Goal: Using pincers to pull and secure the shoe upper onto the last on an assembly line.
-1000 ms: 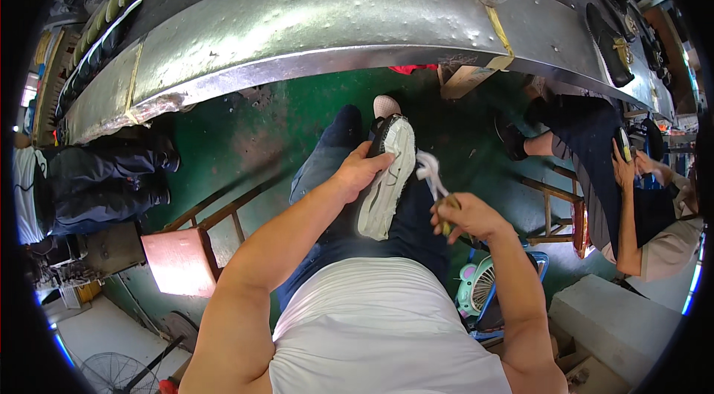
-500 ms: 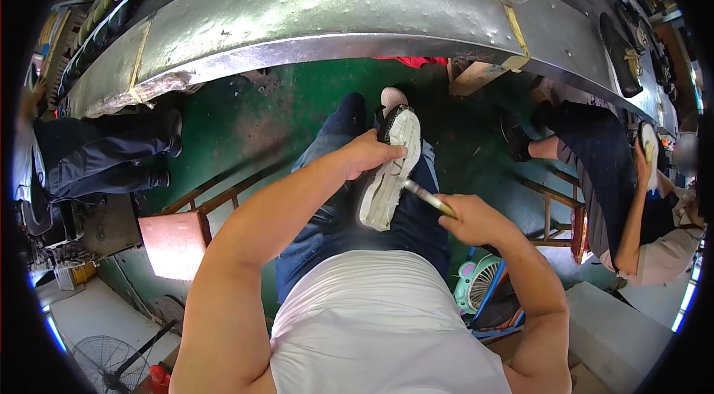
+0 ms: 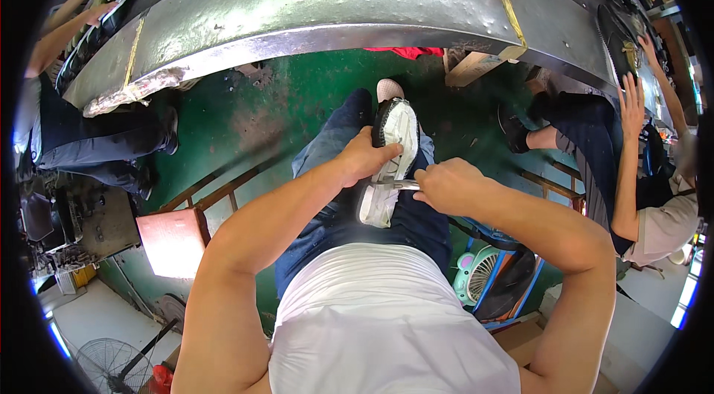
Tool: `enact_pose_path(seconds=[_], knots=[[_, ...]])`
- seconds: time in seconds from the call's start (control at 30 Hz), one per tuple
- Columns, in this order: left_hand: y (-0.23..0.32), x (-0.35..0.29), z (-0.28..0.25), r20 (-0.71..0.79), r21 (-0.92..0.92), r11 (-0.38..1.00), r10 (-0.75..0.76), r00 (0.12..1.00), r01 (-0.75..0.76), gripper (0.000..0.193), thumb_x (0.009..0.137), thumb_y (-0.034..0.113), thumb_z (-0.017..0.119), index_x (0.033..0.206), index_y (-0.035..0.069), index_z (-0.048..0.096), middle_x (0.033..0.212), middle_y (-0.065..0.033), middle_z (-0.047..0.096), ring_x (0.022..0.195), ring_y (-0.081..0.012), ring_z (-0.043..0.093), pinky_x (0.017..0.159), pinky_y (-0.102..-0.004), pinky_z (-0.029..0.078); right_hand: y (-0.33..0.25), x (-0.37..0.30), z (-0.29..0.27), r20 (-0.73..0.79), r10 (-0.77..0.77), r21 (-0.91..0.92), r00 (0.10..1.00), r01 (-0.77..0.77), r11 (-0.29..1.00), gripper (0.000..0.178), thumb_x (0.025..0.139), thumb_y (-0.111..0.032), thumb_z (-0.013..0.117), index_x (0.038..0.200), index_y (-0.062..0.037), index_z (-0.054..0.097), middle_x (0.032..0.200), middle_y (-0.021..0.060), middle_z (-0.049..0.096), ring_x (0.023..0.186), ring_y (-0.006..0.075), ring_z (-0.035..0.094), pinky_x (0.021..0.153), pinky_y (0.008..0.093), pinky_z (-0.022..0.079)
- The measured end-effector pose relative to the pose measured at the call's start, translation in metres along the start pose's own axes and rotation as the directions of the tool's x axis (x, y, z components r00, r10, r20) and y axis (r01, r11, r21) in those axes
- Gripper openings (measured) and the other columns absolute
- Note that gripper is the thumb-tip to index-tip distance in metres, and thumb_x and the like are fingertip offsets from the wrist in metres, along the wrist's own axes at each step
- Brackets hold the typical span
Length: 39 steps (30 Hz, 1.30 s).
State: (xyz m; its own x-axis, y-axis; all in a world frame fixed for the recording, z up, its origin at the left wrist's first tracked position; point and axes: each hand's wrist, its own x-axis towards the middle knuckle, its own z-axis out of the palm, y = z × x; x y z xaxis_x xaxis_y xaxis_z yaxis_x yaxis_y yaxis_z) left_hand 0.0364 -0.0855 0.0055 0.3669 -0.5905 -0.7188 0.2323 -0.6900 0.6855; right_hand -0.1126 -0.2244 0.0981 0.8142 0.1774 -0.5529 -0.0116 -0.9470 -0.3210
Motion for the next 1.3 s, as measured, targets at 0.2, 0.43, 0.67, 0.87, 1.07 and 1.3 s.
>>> enact_pose_path(seconds=[0.2, 0.43, 0.67, 0.87, 1.07, 1.3], knots=[[-0.015, -0.009, -0.008, 0.140, -0.468, 0.882, 0.139, 0.980, -0.058, 0.072, 0.089, 0.022, 0.075, 0.143, -0.002, 0.034, 0.140, -0.0180, 0.051, 0.128, -0.0239, 0.052, 0.107, -0.0396, 0.043, 0.056, 0.028, 0.068, -0.279, -0.144, 0.047, 0.949, 0.164, 0.985, 0.024, 0.084, -0.030, 0.069, 0.091, -0.0087, 0.061, 0.081, 0.0093, 0.066, 0.080, 0.0308, 0.069, 0.068, 0.0436, 0.055], [-0.023, 0.002, -0.010, 0.303, -0.455, 0.885, 0.260, 0.917, -0.101, 0.099, 0.087, 0.021, 0.078, 0.157, 0.009, 0.009, 0.149, -0.0115, 0.042, 0.139, -0.0219, 0.038, 0.115, -0.0378, 0.032, 0.066, 0.026, 0.099, -0.512, -0.037, 0.194, 0.858, 0.157, 0.968, 0.026, 0.078, -0.029, 0.072, 0.095, -0.0122, 0.061, 0.085, 0.0056, 0.065, 0.084, 0.0274, 0.067, 0.069, 0.0408, 0.054], [-0.022, 0.002, 0.005, 0.285, -0.426, 0.901, 0.225, 0.932, -0.087, 0.078, 0.098, 0.028, 0.066, 0.157, 0.012, 0.019, 0.150, -0.0085, 0.044, 0.139, -0.0186, 0.038, 0.117, -0.0376, 0.029, 0.042, -0.004, 0.101, -0.490, 0.064, 0.224, 0.869, 0.055, 0.973, 0.027, 0.079, -0.022, 0.073, 0.099, -0.0085, 0.061, 0.087, 0.0081, 0.065, 0.084, 0.0287, 0.066, 0.069, 0.0409, 0.054], [-0.082, 0.025, 0.002, 0.202, -0.564, 0.799, 0.380, 0.903, -0.210, 0.063, 0.108, 0.043, 0.034, 0.156, 0.004, 0.026, 0.156, -0.0127, 0.037, 0.143, -0.0207, 0.035, 0.120, -0.0353, 0.023, 0.016, -0.023, 0.084, -0.375, 0.154, 0.204, 0.914, -0.081, 0.976, 0.022, 0.083, -0.018, 0.068, 0.097, -0.0067, 0.056, 0.086, 0.0114, 0.062, 0.087, 0.0301, 0.065, 0.070, 0.0417, 0.055], [-0.095, 0.015, 0.014, 0.079, -0.110, 0.854, 0.517, 0.852, -0.508, 0.060, 0.109, 0.039, 0.025, 0.157, 0.004, 0.021, 0.155, -0.0216, 0.036, 0.147, -0.0327, 0.030, 0.121, -0.0379, 0.020, 0.004, -0.037, 0.093, -0.319, 0.211, 0.250, 0.924, -0.132, 0.959, 0.022, 0.084, -0.017, 0.067, 0.100, -0.0057, 0.056, 0.089, 0.0124, 0.063, 0.088, 0.0322, 0.065, 0.072, 0.0437, 0.054], [-0.101, 0.015, 0.022, -0.041, 0.037, 0.866, 0.500, 0.865, -0.499, 0.057, 0.108, 0.038, 0.026, 0.154, 0.004, 0.028, 0.151, -0.0261, 0.040, 0.142, -0.0406, 0.035, 0.119, -0.0424, 0.024, -0.005, -0.047, 0.092, -0.305, 0.221, 0.422, 0.926, -0.076, 0.903, 0.051, 0.089, -0.013, 0.064, 0.134, 0.0043, 0.050, 0.117, 0.0263, 0.060, 0.110, 0.0427, 0.059, 0.096, 0.0453, 0.048]])
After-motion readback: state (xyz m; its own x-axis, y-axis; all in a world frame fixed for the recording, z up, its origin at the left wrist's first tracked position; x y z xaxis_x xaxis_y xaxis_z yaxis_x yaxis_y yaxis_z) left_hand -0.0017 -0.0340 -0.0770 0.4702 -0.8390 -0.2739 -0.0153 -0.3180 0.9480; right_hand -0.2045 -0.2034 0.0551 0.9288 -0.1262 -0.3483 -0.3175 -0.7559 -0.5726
